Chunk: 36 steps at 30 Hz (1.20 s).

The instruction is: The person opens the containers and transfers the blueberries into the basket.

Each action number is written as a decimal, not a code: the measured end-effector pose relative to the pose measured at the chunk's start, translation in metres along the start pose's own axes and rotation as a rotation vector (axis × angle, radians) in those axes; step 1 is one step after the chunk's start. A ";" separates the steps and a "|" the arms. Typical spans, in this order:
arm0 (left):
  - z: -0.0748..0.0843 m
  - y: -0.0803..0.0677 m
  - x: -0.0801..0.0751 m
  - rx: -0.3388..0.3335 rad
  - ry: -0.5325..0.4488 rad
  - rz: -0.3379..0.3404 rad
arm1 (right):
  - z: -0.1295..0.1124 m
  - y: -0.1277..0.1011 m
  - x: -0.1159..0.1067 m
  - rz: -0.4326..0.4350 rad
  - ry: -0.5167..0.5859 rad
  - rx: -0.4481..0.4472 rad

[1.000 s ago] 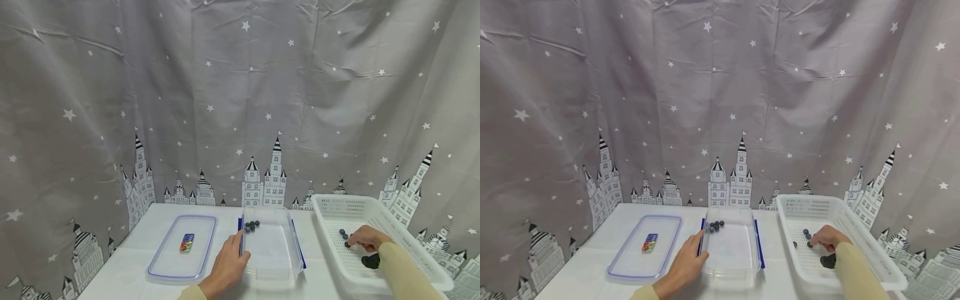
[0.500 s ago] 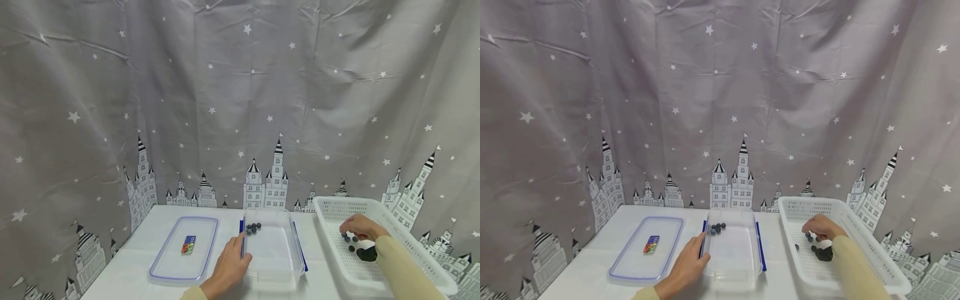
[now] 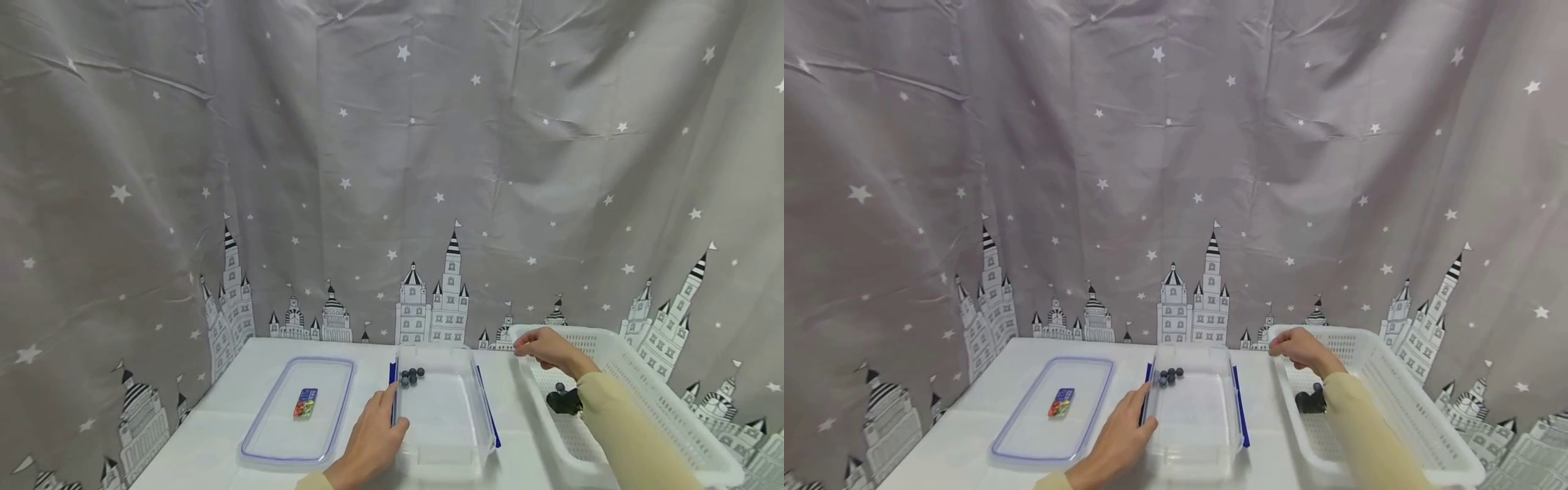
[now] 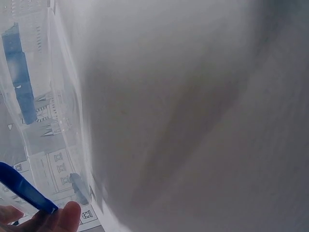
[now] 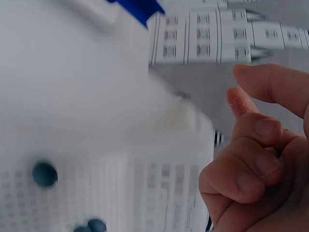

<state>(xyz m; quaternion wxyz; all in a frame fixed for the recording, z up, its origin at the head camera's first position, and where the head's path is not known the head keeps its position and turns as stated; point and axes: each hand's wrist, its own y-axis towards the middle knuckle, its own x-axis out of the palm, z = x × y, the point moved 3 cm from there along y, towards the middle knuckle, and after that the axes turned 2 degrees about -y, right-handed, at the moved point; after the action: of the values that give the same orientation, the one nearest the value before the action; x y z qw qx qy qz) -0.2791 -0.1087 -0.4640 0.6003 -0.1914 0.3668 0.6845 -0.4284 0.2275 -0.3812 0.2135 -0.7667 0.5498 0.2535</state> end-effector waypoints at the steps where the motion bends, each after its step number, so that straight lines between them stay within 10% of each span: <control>1: -0.001 0.001 0.000 -0.008 -0.003 -0.012 | -0.003 0.003 0.005 0.004 0.001 -0.008; 36: -0.001 0.005 0.000 -0.002 0.009 -0.019 | -0.066 0.047 0.127 -0.101 0.163 0.019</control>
<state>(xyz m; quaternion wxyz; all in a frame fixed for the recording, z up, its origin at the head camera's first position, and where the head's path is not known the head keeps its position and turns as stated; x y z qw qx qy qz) -0.2845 -0.1090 -0.4633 0.6049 -0.1988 0.3669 0.6782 -0.4289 0.0793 -0.4110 0.1880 -0.8093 0.5286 0.1739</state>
